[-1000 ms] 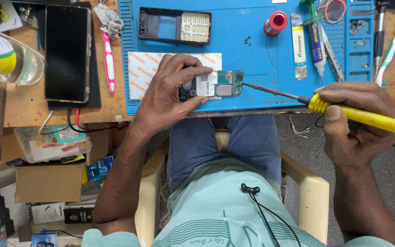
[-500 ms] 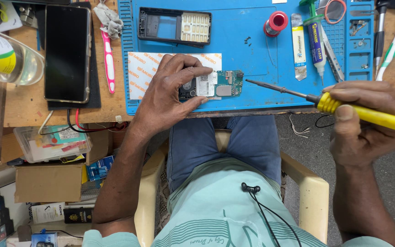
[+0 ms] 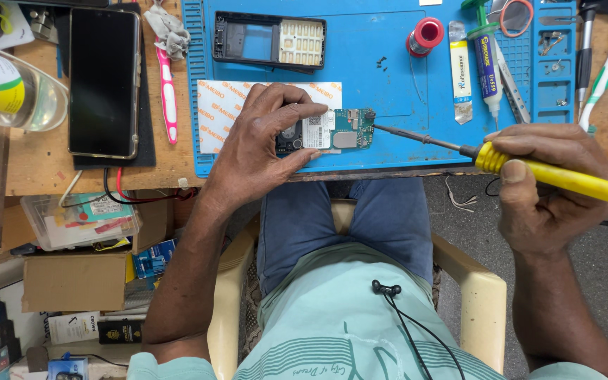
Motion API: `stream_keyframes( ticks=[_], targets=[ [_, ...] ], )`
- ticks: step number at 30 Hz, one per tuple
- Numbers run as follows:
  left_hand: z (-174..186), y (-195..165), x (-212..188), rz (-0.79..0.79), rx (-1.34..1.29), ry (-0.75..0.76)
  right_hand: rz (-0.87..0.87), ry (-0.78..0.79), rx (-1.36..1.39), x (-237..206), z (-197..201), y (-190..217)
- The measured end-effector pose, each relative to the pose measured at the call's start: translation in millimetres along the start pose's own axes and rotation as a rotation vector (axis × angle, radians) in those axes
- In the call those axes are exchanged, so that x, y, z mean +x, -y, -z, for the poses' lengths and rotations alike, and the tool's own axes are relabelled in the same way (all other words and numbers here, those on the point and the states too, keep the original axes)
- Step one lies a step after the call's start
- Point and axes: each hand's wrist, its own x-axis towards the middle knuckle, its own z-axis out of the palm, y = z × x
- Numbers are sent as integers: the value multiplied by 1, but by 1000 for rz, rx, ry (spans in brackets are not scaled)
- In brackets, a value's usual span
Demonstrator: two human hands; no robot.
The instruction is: The person solders a small circuit board on a blue repair mat, holding the board with one hand while applying a yellow soldering iron to its contacts. They then scrub the board with a toothbrush, apply paste from a syringe, and resume soldering the board.
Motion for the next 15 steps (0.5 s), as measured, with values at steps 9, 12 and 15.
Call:
stream_keyframes(
  ticks=[9,12,15],
  targets=[
    [2,1,-2,41,-26,9,-52,-276,184,-28,21,-24],
    [9,-1,-1,-67,13,-22,-69,-545,223,-47,47,-37],
    [10,-6,10,2,15,24,82,-902,86,-58,91,-50]
  ],
)
